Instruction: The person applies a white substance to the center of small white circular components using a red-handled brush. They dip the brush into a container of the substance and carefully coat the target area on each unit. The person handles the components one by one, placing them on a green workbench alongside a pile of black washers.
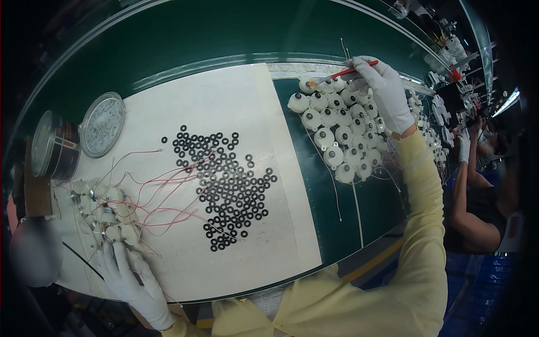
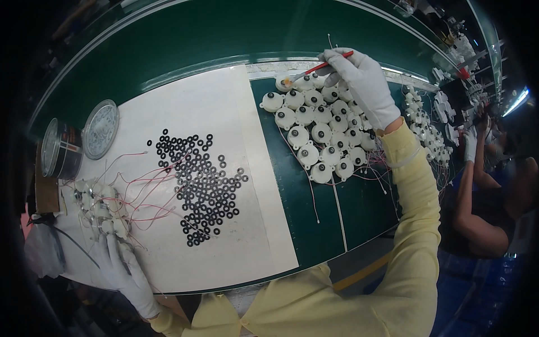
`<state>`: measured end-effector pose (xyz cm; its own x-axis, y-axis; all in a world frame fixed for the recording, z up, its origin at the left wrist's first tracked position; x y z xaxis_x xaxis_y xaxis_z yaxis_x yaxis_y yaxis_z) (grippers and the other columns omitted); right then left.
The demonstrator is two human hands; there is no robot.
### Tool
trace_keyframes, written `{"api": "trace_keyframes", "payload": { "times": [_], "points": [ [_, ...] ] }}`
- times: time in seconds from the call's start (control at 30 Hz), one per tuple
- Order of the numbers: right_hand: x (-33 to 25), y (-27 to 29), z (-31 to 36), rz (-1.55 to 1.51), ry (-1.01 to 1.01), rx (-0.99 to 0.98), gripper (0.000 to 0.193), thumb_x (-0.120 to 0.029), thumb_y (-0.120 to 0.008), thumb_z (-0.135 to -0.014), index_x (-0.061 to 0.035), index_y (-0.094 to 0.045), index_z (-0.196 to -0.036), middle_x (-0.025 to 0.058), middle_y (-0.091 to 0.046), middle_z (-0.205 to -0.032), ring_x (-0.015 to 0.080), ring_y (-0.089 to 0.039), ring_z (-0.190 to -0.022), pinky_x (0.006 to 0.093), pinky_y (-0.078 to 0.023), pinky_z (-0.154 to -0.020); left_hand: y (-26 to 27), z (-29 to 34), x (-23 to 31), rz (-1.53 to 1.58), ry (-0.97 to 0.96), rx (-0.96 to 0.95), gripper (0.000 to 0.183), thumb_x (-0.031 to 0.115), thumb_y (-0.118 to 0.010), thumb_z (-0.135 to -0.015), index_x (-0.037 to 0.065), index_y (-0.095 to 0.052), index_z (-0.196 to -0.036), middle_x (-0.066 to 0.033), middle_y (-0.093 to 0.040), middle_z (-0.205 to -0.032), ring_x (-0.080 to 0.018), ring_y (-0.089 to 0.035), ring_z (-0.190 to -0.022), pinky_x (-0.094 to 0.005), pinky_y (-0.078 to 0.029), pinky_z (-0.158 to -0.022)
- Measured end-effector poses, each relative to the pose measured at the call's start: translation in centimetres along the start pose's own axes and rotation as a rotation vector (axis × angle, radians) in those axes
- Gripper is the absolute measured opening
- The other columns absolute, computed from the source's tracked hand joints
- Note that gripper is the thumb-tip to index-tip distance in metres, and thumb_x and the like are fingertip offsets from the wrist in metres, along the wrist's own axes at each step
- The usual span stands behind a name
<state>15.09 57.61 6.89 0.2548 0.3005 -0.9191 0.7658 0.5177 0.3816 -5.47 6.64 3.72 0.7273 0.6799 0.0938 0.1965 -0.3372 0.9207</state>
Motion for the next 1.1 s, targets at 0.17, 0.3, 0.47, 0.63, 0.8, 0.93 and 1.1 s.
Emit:
{"api": "trace_keyframes", "payload": {
  "times": [0.17,0.3,0.47,0.63,0.8,0.93,1.1],
  "points": [
    [-0.5,0.6,0.2,-0.047,0.017,0.005,0.028,-0.023,-0.059,-0.102,0.0007,-0.068,-0.114,0.0089,-0.076,-0.095,0.0062,-0.067,-0.070,0.0160,-0.044,-0.057,0.1,0.0,0.1,0.008,-0.015,0.014,0.043,0.015,-0.052,-0.095,-0.002,-0.055,-0.135,-0.0280,-0.056,-0.135,-0.0523,-0.048,-0.125,-0.0602,-0.038,-0.107],
    [-1.1,-0.8,1.1,-0.110,-0.016,-0.029,0.027,-0.023,-0.058,-0.102,0.0005,-0.069,-0.112,0.0084,-0.075,-0.094,0.0066,-0.067,-0.070,0.0170,-0.045,-0.058,0.1,0.0,0.1,-0.013,-0.015,0.013,0.043,0.016,-0.052,-0.095,-0.002,-0.055,-0.135,-0.0277,-0.056,-0.135,-0.0523,-0.048,-0.125,-0.0596,-0.038,-0.106],
    [-1.2,-2.5,1.4,-0.099,-0.052,-0.096,0.028,-0.023,-0.058,-0.102,0.0009,-0.069,-0.111,0.0080,-0.075,-0.094,0.0065,-0.066,-0.069,0.0183,-0.045,-0.059,0.1,-0.1,0.1,-0.015,-0.001,0.016,0.042,0.017,-0.052,-0.095,-0.002,-0.055,-0.133,-0.0273,-0.056,-0.134,-0.0524,-0.048,-0.125,-0.0589,-0.039,-0.106],
    [0.4,-2.6,0.7,-0.134,-0.063,-0.099,0.028,-0.023,-0.060,-0.101,0.0014,-0.068,-0.111,0.0082,-0.075,-0.096,0.0067,-0.066,-0.069,0.0197,-0.045,-0.059,0.2,-0.1,0.3,-0.019,-0.023,0.027,0.042,0.020,-0.052,-0.096,-0.002,-0.055,-0.132,-0.0272,-0.056,-0.134,-0.0525,-0.049,-0.125,-0.0589,-0.039,-0.105],
    [0.6,-2.7,0.8,-0.137,-0.073,-0.094,0.029,-0.024,-0.060,-0.101,0.0013,-0.068,-0.112,0.0086,-0.075,-0.095,0.0074,-0.068,-0.070,0.0200,-0.045,-0.059,0.2,-0.1,0.2,-0.006,-0.031,0.031,0.044,0.024,-0.051,-0.097,-0.002,-0.055,-0.133,-0.0272,-0.056,-0.134,-0.0526,-0.048,-0.125,-0.0593,-0.039,-0.106],
    [0.2,-3.1,1.0,-0.113,-0.079,-0.103,0.028,-0.023,-0.059,-0.101,0.0013,-0.068,-0.112,0.0091,-0.075,-0.096,0.0077,-0.068,-0.069,0.0200,-0.045,-0.059,0.1,0.0,0.1,-0.004,-0.010,0.021,0.045,0.026,-0.051,-0.098,-0.002,-0.056,-0.133,-0.0271,-0.056,-0.135,-0.0526,-0.048,-0.127,-0.0595,-0.038,-0.106],
    [0.8,-2.9,0.8,-0.133,-0.085,-0.104,0.028,-0.023,-0.059,-0.101,0.0010,-0.068,-0.112,0.0090,-0.075,-0.095,0.0077,-0.068,-0.069,0.0200,-0.045,-0.058,0.0,0.1,-0.1,-0.010,-0.008,0.019,0.044,0.024,-0.051,-0.098,-0.001,-0.056,-0.134,-0.0268,-0.056,-0.135,-0.0524,-0.048,-0.126,-0.0595,-0.038,-0.106]
  ]
}}
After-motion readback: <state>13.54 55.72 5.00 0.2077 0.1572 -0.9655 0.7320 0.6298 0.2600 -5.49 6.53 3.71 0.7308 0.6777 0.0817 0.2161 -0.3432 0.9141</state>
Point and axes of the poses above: each hand's wrist, its own z-axis away from the middle knuckle, its own y-axis out of the back of the hand, x = y × z, the point moved 9 cm from there along -z, towards the middle knuckle
